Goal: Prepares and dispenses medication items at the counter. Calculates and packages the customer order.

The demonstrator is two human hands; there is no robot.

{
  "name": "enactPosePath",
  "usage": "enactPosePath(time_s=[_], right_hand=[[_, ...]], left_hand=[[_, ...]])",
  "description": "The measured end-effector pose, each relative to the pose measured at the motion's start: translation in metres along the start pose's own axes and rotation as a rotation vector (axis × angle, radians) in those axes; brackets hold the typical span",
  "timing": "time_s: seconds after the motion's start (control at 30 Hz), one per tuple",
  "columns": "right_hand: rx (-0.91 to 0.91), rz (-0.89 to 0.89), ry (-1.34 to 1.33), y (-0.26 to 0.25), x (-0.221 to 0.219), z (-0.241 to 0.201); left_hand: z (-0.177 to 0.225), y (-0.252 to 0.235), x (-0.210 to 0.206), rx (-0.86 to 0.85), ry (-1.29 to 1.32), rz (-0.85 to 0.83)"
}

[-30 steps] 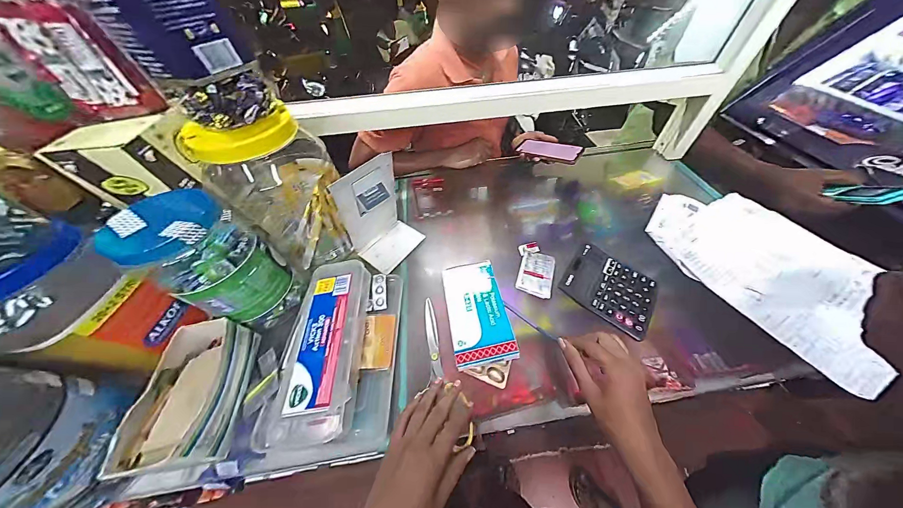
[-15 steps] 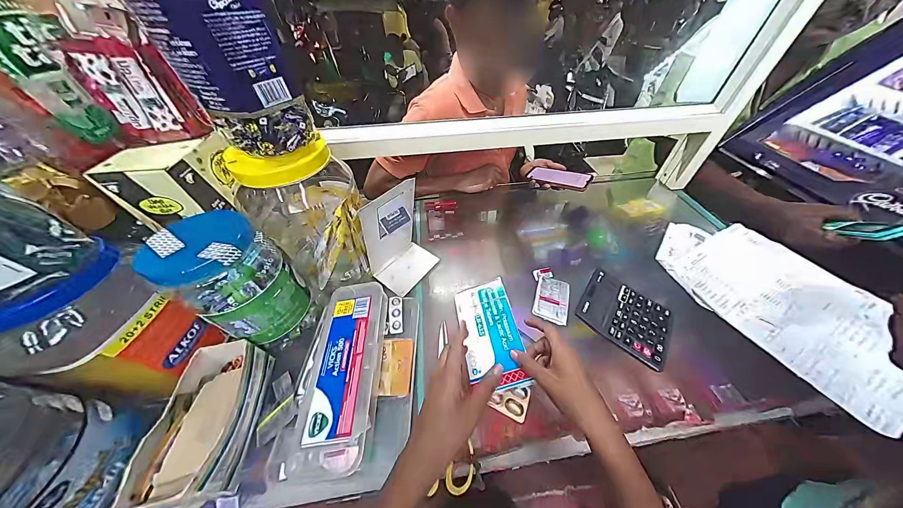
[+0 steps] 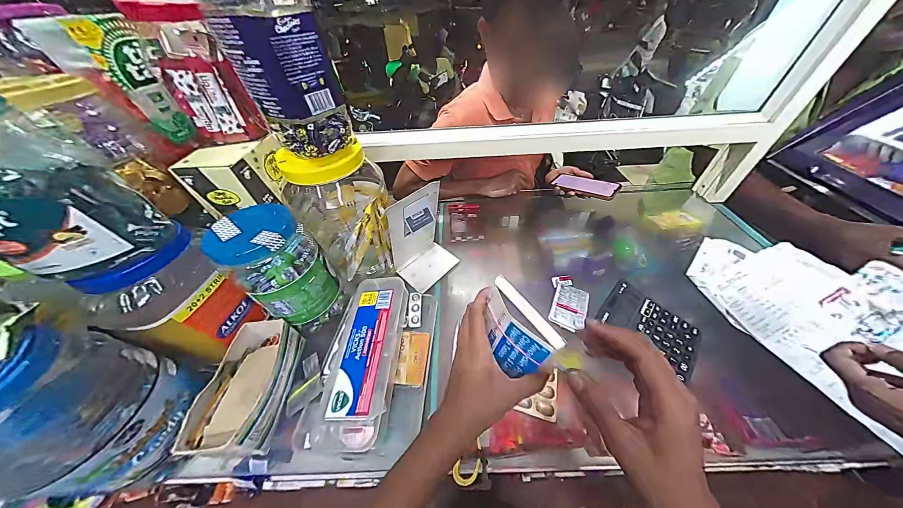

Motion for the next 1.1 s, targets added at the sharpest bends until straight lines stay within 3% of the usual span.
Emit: enactPosePath(time_s=[0.1,0.23,0.33,0.43,0.57,0.77,0.83,0.9,0.97,1.03,1.1], right_hand=[[0.084,-0.068,0.185,-0.02,-0.007,-0.021],[0.078,-0.212,0.014,-0.022,-0.001,-0.03],[0.194,-0.236,0.079,-0.007,-0.003,-0.045],[0.281,-0.211,0.209,0.002,-0.01,-0.056],[0.259,-0.144,0.227,0.003,-0.009,-0.052],[0.33,-0.067,0.413,0.013,-0.007,-0.06],[0.23,-0.139,0.42,0.014,-0.01,-0.045],[0.067,-0.163,0.209,0.013,-0.015,-0.014],[-0.167,-0.091,-0.293,0.018,-0.025,0.026],[-0.58,0.037,-0.821,0.034,-0.042,0.05],[-0.831,0.144,-1.168,0.045,-0.058,0.058]], left_hand=[[0.005,0.007,-0.003,-0.292,-0.139,0.036],[-0.009,0.01,0.008,-0.473,-0.008,0.034],[-0.014,0.015,0.011,-0.604,0.068,0.009],[-0.01,0.015,0.013,-0.681,0.062,0.017],[-0.004,0.018,0.019,-0.766,0.051,-0.004],[-0.007,0.017,0.023,-0.779,-0.02,-0.027],[0.007,0.011,0.028,-0.834,-0.217,-0.079],[0.036,0.0,0.03,-0.937,-0.537,-0.172],[0.075,-0.014,0.016,-1.052,-0.796,-0.319],[0.105,-0.021,-0.014,-1.138,-0.961,-0.511],[0.121,-0.026,-0.047,-1.112,-1.158,-0.792]])
Point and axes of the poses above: each hand's wrist, its own y-axis away from the middle knuckle, its own x-axis out of the back of the hand, z = x × y, the point moved 5 cm from there along -y, towards the middle knuckle, and after that the axes turned 7 degrees about -x, right-handed, at the moved point
